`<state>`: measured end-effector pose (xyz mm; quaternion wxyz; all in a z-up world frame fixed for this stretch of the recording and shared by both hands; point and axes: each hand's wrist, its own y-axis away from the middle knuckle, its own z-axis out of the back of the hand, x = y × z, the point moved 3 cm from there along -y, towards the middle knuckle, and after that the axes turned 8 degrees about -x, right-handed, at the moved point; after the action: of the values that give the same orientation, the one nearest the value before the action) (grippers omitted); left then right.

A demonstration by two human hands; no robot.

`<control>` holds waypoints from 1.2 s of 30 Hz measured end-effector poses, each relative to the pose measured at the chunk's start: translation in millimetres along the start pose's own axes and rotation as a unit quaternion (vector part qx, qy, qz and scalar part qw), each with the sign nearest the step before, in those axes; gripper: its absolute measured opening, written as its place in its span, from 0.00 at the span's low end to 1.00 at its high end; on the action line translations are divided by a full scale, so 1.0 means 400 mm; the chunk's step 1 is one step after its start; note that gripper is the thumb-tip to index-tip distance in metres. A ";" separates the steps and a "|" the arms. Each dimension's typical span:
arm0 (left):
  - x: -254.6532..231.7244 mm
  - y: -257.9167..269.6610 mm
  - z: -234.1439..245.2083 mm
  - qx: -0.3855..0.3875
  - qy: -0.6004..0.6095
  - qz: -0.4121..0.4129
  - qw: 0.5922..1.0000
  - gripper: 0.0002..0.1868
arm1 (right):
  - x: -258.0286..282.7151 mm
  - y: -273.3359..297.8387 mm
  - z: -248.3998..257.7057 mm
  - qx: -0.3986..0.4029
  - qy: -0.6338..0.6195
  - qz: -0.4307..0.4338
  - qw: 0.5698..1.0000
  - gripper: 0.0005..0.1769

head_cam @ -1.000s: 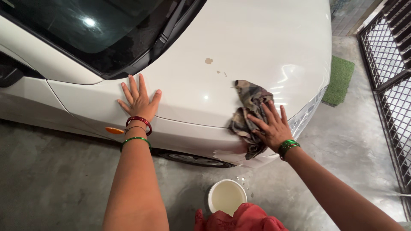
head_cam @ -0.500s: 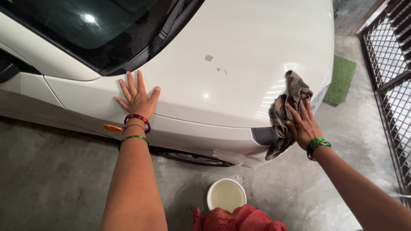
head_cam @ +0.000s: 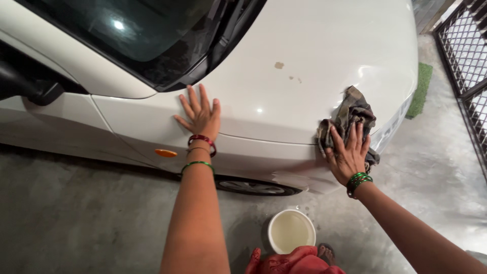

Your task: The person wipes the exterior of a white car using a cloth. They clean the front bumper, hood, side mirror, and door panels, occasionally dipping the cloth into a bucket of water to rinse it.

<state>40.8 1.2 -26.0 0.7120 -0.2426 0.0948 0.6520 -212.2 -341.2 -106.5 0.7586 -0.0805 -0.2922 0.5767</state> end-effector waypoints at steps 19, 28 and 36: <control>-0.061 0.014 0.076 0.093 0.032 0.027 0.995 0.41 | 0.716 -0.008 -0.314 0.212 0.089 0.247 0.941 0.36; -0.059 0.024 0.080 0.058 0.036 0.006 0.998 0.43 | 0.561 0.006 -0.270 0.155 0.115 0.228 0.954 0.31; -0.062 0.033 0.080 0.041 0.019 -0.011 0.999 0.41 | 0.367 0.036 -0.151 0.105 0.195 0.101 0.970 0.23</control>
<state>18.9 -5.2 9.9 0.7265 -0.2266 0.1324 0.6350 -167.5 -188.3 -111.1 0.7429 -0.1407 -0.0668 0.6510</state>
